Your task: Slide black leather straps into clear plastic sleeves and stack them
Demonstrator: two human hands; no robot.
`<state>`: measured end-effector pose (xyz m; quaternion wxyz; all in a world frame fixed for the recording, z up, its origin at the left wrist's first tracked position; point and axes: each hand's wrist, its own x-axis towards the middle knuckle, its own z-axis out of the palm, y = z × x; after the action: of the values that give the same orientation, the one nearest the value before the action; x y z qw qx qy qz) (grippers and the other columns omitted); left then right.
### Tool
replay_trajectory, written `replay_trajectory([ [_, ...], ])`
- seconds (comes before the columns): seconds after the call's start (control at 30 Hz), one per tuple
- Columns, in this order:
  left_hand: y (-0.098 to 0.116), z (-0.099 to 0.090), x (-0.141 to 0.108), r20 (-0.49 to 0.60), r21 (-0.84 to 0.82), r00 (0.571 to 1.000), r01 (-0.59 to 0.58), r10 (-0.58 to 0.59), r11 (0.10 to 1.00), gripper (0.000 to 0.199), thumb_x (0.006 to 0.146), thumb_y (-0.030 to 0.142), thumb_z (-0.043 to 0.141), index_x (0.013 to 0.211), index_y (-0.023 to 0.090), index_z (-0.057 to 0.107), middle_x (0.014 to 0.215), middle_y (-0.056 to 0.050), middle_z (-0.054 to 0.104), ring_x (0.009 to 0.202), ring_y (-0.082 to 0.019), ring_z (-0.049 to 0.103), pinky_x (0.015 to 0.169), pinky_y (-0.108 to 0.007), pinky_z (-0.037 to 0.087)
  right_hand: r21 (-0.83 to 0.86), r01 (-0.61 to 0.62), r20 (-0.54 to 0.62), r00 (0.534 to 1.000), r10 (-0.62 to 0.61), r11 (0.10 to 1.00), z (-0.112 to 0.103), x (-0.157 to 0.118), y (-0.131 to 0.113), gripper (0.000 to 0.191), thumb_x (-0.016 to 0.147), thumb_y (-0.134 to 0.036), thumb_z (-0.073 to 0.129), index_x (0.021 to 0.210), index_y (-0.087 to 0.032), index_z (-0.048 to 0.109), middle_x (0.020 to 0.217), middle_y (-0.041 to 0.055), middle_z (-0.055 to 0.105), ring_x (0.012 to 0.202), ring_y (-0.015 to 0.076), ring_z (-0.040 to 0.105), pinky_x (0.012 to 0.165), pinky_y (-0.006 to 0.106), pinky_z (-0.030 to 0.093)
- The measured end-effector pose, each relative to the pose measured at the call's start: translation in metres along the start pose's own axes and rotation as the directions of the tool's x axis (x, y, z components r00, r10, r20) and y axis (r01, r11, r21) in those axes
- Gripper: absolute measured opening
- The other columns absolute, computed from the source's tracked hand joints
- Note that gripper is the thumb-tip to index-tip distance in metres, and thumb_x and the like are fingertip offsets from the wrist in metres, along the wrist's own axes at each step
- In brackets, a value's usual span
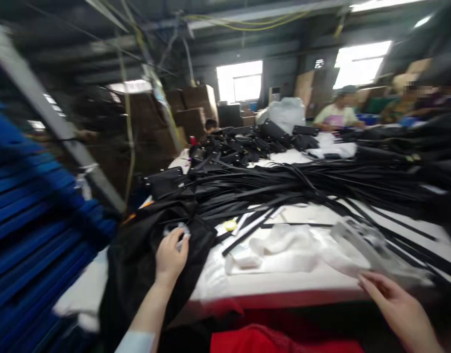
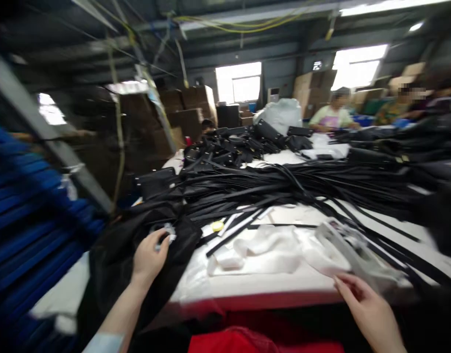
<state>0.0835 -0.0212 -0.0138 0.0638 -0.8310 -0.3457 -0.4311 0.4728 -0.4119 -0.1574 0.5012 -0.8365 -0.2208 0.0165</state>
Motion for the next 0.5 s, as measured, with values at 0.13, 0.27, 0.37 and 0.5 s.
replay_trajectory([
  [0.13, 0.028, 0.012, -0.024, -0.071, 0.061, 0.98, -0.18, 0.184, 0.982, 0.03, 0.087, 0.031, 0.061, 0.113, 0.016, 0.064, 0.119, -0.015, 0.066, 0.107, -0.032, 0.062, 0.095, -0.049, 0.048, -0.169, -0.103, -0.447, 0.895, 0.017, 0.98, -0.059, 0.037, 0.008, 0.069, 0.066, -0.061, 0.06, 0.116, -0.013, 0.063, 0.116, 0.0232, 0.066, 0.114, 0.0435, 0.059, 0.102, 0.052, 0.044],
  [0.27, 0.054, 0.02, -0.053, -0.058, 0.047, 0.969, -0.236, 0.239, 0.971, 0.029, 0.088, 0.027, 0.061, 0.114, 0.016, 0.062, 0.12, -0.015, 0.064, 0.105, -0.031, 0.062, 0.093, -0.046, 0.05, -0.061, -0.141, -0.278, 0.953, 0.119, 0.988, -0.085, 0.064, 0.031, 0.096, 0.054, -0.057, 0.073, 0.132, -0.006, 0.05, 0.135, 0.0293, 0.053, 0.129, 0.0448, 0.047, 0.108, 0.051, 0.038],
  [0.37, 0.065, 0.028, -0.067, 0.0, 0.01, 0.972, -0.236, 0.236, 0.972, 0.027, 0.089, 0.025, 0.059, 0.114, 0.015, 0.061, 0.119, -0.015, 0.063, 0.105, -0.03, 0.061, 0.093, -0.045, 0.051, 0.188, -0.223, 0.223, 0.958, 0.18, 0.957, -0.084, 0.068, 0.044, 0.087, 0.051, -0.047, 0.081, 0.128, -0.017, 0.054, 0.128, 0.0193, 0.063, 0.119, 0.0373, 0.059, 0.101, 0.044, 0.048],
  [0.5, 0.072, 0.037, -0.081, 0.069, -0.061, 0.973, -0.217, 0.221, 0.974, 0.026, 0.09, 0.025, 0.058, 0.115, 0.016, 0.06, 0.118, -0.014, 0.063, 0.106, -0.029, 0.061, 0.092, -0.045, 0.052, 0.198, -0.254, 0.192, 0.957, 0.217, 0.947, -0.073, 0.061, 0.056, 0.087, 0.05, -0.045, 0.083, 0.127, -0.019, 0.054, 0.13, 0.0172, 0.062, 0.12, 0.0353, 0.059, 0.108, 0.043, 0.043],
])
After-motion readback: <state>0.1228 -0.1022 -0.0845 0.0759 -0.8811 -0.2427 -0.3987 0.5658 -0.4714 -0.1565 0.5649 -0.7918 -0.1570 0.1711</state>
